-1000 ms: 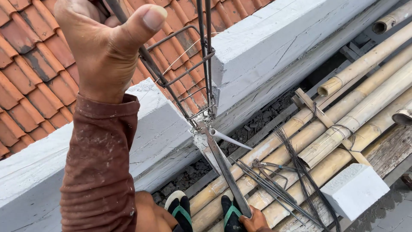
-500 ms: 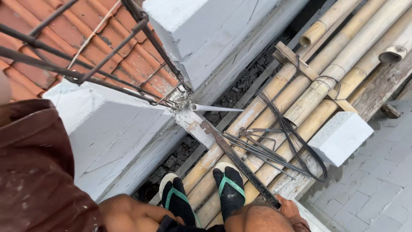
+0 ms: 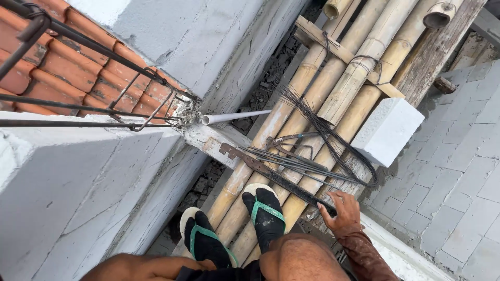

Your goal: The person positions steel stirrups around vertical reinforcing bars and secures them by tying and twisting wires using pliers and by hand.

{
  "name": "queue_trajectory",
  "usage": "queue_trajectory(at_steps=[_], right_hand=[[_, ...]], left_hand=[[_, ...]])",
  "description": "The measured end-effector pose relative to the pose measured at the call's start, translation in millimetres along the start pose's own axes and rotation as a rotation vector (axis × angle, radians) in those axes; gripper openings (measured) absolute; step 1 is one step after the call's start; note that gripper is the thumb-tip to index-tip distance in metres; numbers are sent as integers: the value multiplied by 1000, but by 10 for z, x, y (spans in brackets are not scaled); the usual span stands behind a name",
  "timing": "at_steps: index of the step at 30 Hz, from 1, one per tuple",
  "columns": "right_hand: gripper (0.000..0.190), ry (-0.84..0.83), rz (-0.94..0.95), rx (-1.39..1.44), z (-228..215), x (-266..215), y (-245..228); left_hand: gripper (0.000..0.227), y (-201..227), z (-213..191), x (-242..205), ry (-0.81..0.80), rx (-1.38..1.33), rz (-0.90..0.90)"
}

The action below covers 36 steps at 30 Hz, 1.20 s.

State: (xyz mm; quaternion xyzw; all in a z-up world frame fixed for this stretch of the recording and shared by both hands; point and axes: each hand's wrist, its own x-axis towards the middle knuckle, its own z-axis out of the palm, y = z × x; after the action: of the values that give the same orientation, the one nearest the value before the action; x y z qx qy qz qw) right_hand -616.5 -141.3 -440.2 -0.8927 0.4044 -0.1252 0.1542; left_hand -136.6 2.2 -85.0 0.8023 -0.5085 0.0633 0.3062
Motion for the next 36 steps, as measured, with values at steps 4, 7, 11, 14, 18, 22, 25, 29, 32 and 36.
queue_trajectory(at_steps=[4, 7, 11, 14, 18, 22, 25, 29, 32, 36], right_hand=[[32, 44, -114, 98, 228, 789, -192], [39, -218, -68, -168, 473, 1314, -257], [32, -423, -201, -299, 676, 1550, -134], [32, -506, -302, -373, 779, 1568, 29], [29, -532, -257, -366, 833, 1541, 136], [30, -381, -97, -101, 660, 1414, 124], [20, -51, -188, 17, 465, 1375, 23], [40, 82, -229, -20, 317, 1414, 29], [38, 184, -281, 17, 382, 1520, 89], [34, 299, -346, 246, 398, 1572, -153]], left_hand=[[43, -182, -432, -5, 123, 72, -19], [43, -333, -813, -68, 209, 150, -58], [42, -429, -1029, -117, 241, 201, -82], [42, -487, -969, -153, 183, 188, -101], [65, -536, -848, -83, 150, 105, -49], [77, -590, -867, 196, 152, -68, 57], [80, -661, -904, 474, 147, -303, 135], [56, -762, -929, 696, 44, -526, 242], [52, -770, -949, 732, 50, -606, 148], [49, -806, -870, 758, 97, -610, 189]])
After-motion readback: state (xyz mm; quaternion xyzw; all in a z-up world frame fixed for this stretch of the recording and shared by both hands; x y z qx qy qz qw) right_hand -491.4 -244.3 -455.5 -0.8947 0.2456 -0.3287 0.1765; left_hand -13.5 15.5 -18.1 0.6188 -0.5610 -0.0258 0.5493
